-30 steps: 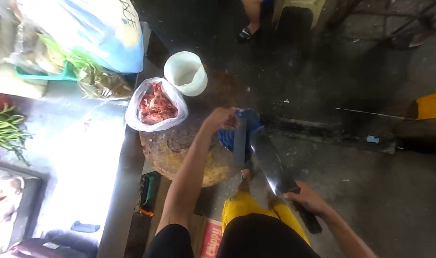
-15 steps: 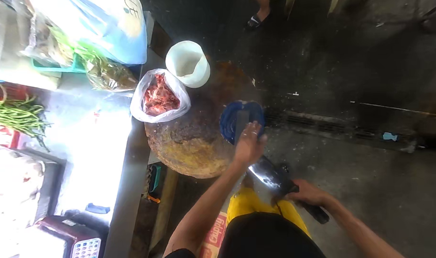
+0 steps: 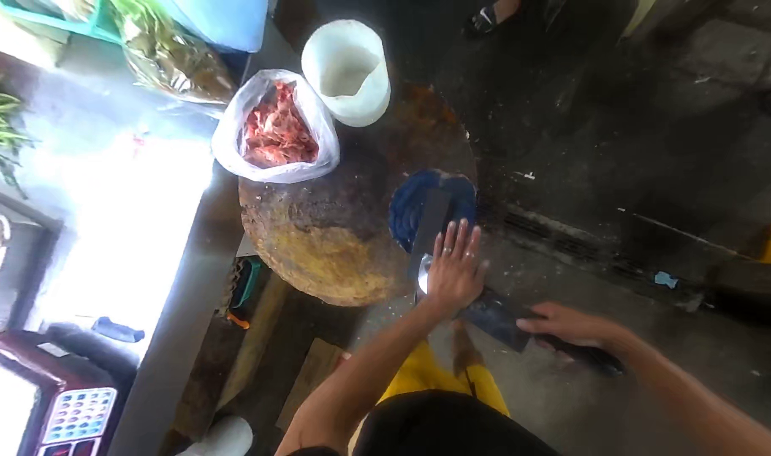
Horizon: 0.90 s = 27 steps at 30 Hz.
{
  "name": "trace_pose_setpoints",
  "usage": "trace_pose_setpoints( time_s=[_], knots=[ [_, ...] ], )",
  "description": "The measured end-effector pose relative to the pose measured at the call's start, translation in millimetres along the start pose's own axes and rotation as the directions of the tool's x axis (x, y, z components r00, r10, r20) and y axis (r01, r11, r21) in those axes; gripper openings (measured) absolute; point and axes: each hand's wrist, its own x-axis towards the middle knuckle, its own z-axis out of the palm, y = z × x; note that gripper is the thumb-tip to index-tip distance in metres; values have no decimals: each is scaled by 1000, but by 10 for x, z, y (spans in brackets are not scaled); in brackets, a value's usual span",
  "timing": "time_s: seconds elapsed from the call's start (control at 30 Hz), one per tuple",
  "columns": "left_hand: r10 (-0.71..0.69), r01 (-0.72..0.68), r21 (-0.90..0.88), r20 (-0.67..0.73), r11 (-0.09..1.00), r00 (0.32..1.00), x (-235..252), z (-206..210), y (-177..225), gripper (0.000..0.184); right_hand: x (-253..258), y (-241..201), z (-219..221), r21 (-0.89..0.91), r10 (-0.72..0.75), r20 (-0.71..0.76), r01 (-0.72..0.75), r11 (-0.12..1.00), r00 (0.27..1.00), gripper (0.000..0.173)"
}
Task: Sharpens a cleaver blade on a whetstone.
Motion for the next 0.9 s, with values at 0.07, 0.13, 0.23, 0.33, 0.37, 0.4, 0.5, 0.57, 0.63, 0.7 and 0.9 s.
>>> trace_pose_setpoints(
  time_s=[0.07, 0.13, 0.23, 0.33, 0.37, 0.4, 0.5, 0.57, 0.63, 0.7, 0.9],
  knots=[
    [62, -61, 12, -68, 998, 996, 489, -46, -40, 69, 7, -219, -211, 50, -37, -114, 43, 998, 993, 36],
    [161, -160, 17, -118, 987, 980, 1031, -155, -139, 70, 87, -396, -298, 139, -81, -183, 107, 984, 980, 32],
    [64, -68, -23, -143, 997, 988, 641, -124, -24, 66, -65, -385, -320, 13, -4, -95, 5, 1000, 995, 34],
    [-130, 123, -66, -107, 990, 986, 252, -22, 80, 66, -83, -392, -467, -121, 56, -9, -57, 991, 998, 36],
    [-123, 117, -65, -97, 991, 988, 410, -69, 54, 67, -53, -414, -495, -93, 26, -54, -31, 995, 998, 36],
    [-80, 73, -59, -128, 996, 989, 650, -108, -4, 68, -10, -456, -507, -43, -22, -117, 17, 999, 993, 35],
    [35, -40, -26, -178, 999, 983, 945, -150, -134, 68, 36, -499, -370, 47, -52, -187, 61, 997, 981, 33],
    [-70, 63, -47, -166, 997, 984, 506, -70, -15, 67, -66, -415, -335, -41, 22, -83, -25, 999, 996, 36],
    [-198, 189, -84, -118, 978, 973, 160, -24, 113, 66, -82, -346, -405, -128, 66, 5, -65, 990, 998, 38],
    [-190, 180, -93, -115, 979, 975, 430, -78, 96, 66, -38, -379, -515, -80, 8, -53, -12, 997, 999, 38],
    [-131, 116, -89, -195, 989, 972, 516, 11, 79, 66, -73, -350, -330, -20, -17, -93, 15, 1000, 996, 38]
  ],
)
